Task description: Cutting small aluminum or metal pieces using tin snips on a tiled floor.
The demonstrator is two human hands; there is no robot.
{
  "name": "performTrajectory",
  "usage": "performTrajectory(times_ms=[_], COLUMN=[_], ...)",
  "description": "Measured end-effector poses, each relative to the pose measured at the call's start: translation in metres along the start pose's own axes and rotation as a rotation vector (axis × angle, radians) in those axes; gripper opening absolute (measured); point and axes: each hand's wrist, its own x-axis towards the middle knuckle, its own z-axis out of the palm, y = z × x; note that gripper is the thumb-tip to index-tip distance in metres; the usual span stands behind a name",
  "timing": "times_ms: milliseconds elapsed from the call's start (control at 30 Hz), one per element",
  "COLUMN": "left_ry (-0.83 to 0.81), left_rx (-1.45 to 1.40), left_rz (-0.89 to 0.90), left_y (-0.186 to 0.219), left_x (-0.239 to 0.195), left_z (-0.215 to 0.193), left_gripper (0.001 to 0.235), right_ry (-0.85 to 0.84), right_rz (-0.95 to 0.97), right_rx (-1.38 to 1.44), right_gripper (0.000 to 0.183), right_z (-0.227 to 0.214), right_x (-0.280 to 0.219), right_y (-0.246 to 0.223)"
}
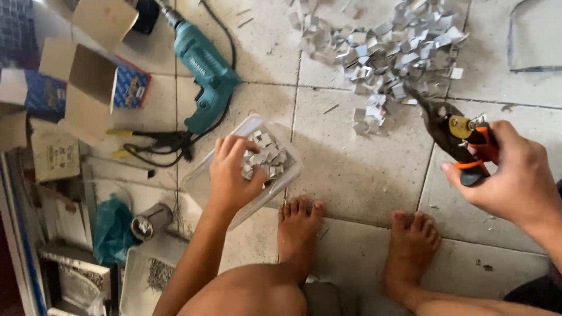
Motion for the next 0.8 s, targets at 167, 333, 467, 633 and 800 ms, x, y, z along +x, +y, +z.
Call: performTrajectory(times_ms=[167,333,467,633,800], left_ry=[-0.081,-0.375,-0.463,-0.457,-0.345], left_rx=[-0.031,0.194,0.254,0.126,-0.748], left_rz=[0.246,0.456,0.502,0.462,0.111], left_y=[0.032,0.031,0.025,0.034,0.076], left_x=[0.065,0.116,0.132,0.117,0.084], left_z=[0.053,0.16,0.184,0.154,0.082], left_gripper=[0.017,0.025,0.013,0.017,0.019], right_ry=[-0.074,-0.099,-0.095,-0.084,-0.102], right_rz=[-0.068,-0.02,-0.004,0.021,-0.045], right_rx=[-0.093,-0.117,-0.073,-0.052,0.018], right_gripper=[0.056,0.054,0.057,0.057,0.062], right_z=[0.004,0.003,-0.005,-0.01,-0.007], right_x=[0.002,-0.008,-0.011,-0.02,-0.017], right_y=[0.018,0.01,0.012,0.015,0.008])
